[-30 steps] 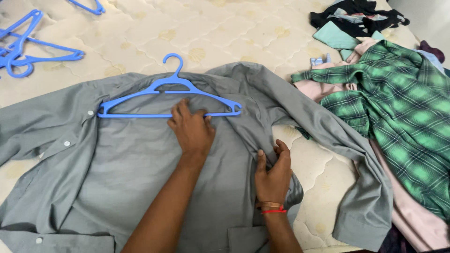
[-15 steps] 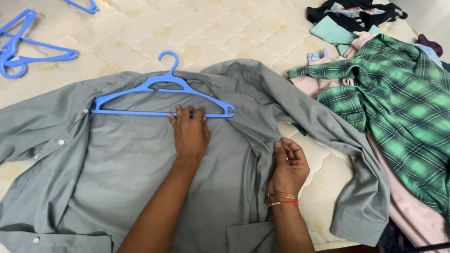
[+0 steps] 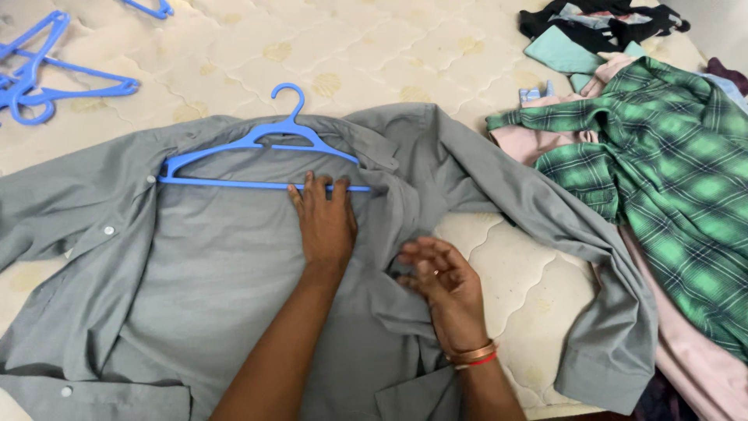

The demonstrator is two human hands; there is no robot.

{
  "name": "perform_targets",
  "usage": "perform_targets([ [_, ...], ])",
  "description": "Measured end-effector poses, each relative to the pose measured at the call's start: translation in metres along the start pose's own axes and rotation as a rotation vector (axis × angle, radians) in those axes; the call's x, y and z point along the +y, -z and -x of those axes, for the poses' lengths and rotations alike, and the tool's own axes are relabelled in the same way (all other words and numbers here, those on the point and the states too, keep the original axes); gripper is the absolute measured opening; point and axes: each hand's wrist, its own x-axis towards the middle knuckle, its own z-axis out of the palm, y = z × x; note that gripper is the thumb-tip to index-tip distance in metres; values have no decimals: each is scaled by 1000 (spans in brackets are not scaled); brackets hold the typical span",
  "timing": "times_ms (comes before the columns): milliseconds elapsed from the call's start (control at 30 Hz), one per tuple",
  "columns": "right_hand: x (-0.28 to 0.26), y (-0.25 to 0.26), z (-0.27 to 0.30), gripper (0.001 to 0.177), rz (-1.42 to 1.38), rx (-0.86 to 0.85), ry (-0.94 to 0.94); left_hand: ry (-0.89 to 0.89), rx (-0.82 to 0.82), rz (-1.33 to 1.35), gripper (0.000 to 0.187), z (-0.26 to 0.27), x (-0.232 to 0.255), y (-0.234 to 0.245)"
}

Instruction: The person opens a wardrobe, hangs a red striped shirt on a hanger, and closes the wardrobe. Then the person lays a gray shirt on a bed, buttons it, places a hanger inside, and buttons the collar.

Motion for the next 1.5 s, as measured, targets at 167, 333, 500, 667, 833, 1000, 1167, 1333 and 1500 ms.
perform_targets([
  [167, 7, -43, -2, 66, 667, 101, 351, -15, -34, 16, 31, 0, -5, -10],
  [333, 19, -64, 5, 28, 1111, -61, 413, -54, -41, 26, 31, -21, -12, -23],
  [500, 24, -70, 1, 33, 1117, 22, 221, 24, -3, 375, 43, -19, -29, 6],
  [667, 29, -71, 0, 28, 1149, 86, 279, 1, 119, 8, 48, 3, -109, 99],
  [833, 35, -75, -2, 23, 1211, 125, 321, 140, 117, -456, 52, 11, -182, 159],
  [1000, 37, -79, -3, 24, 1239, 170, 359, 201, 62, -325, 25, -10, -229, 158],
  [1167, 36, -80, -3, 23, 1258, 169, 326, 645, 18, 152, 21, -53, -255, 154],
  [1333, 34, -83, -3, 25, 1244, 183, 299, 426, 106, 219, 20, -56, -233, 177],
  [1500, 35, -81, -3, 24, 1257, 188, 352, -158, -44, 77, 18, -33, -171, 182],
])
